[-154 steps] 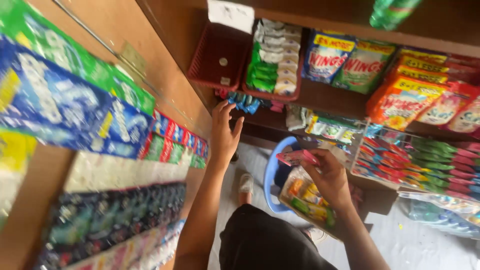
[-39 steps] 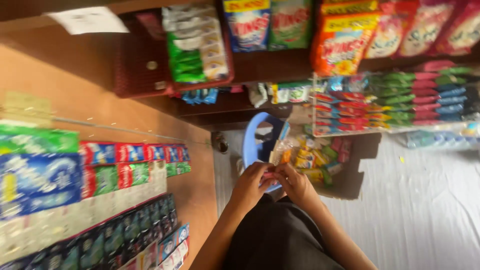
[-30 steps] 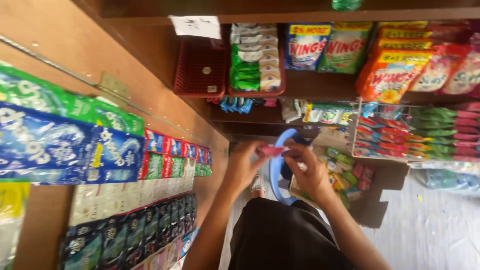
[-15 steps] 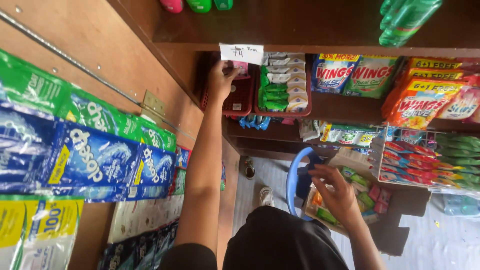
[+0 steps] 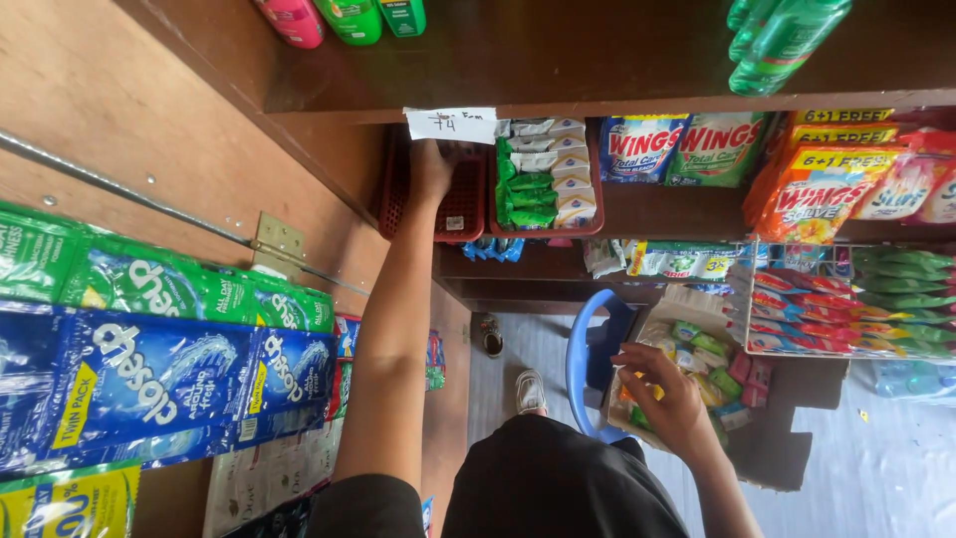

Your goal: Organizing and stocking small detergent packets from a box onto a store display shelf.

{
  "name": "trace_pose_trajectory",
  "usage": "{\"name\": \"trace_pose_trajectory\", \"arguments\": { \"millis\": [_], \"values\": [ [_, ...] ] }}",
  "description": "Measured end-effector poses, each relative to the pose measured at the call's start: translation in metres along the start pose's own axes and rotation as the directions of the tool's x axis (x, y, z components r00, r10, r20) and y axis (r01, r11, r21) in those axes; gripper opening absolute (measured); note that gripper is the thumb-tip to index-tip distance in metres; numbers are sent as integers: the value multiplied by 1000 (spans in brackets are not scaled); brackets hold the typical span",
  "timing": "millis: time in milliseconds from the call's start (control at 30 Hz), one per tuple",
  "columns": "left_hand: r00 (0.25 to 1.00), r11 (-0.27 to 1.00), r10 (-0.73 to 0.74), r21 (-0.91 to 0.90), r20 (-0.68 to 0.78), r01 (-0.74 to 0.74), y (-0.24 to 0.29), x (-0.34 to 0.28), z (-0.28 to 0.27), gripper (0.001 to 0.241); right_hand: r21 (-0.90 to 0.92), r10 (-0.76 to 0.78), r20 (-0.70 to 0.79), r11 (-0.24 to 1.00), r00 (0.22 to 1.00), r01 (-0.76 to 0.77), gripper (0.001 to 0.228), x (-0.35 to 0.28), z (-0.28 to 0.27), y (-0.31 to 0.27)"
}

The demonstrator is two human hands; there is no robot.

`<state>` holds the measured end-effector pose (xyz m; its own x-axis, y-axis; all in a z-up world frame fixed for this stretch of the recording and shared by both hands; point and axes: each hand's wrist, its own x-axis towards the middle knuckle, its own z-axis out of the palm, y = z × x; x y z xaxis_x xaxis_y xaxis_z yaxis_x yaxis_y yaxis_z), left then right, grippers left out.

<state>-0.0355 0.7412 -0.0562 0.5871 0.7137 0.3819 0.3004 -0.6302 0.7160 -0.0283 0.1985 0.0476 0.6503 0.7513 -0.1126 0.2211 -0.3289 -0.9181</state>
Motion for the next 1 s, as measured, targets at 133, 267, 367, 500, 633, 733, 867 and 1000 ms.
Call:
{"name": "trace_pose_trajectory", "arguments": {
  "millis": [133,267,367,500,633,733,867,1000],
  "values": [
    [939,938,326,162,-110,-306,-26,5,15,64,9,-51,10,999,999,51,34,-2,-2,2],
    [966,962,239,159,-101,-221,-50,10,37,57,-10,-45,18,999,999,46,33,-5,-4,7],
    [988,876,-132,-477,-81,78,-34,14,38,40,6,-28,28,1000,999,28,33,-7,-4,12],
    [922,462,-368,-836,122,295,-10,10,27,45,14,-23,35,1000,999,22,33,-10,-5,13],
    [934,480,-323,-823,156,303,3,4,18,46,2,-17,22,1000,1000,17,31,-11,-3,11],
    [946,498,-296,-824,131,270,-10,7,29,46,-9,-17,25,1000,1000,17,32,-13,-4,7],
    [993,863,-119,-491,25,116,-52,7,48,48,-47,-37,48,998,998,39,28,-15,-6,3],
    [845,303,-474,-856,247,420,-33,12,43,50,-71,-9,57,997,998,13,29,-19,-8,2]
  ]
}}
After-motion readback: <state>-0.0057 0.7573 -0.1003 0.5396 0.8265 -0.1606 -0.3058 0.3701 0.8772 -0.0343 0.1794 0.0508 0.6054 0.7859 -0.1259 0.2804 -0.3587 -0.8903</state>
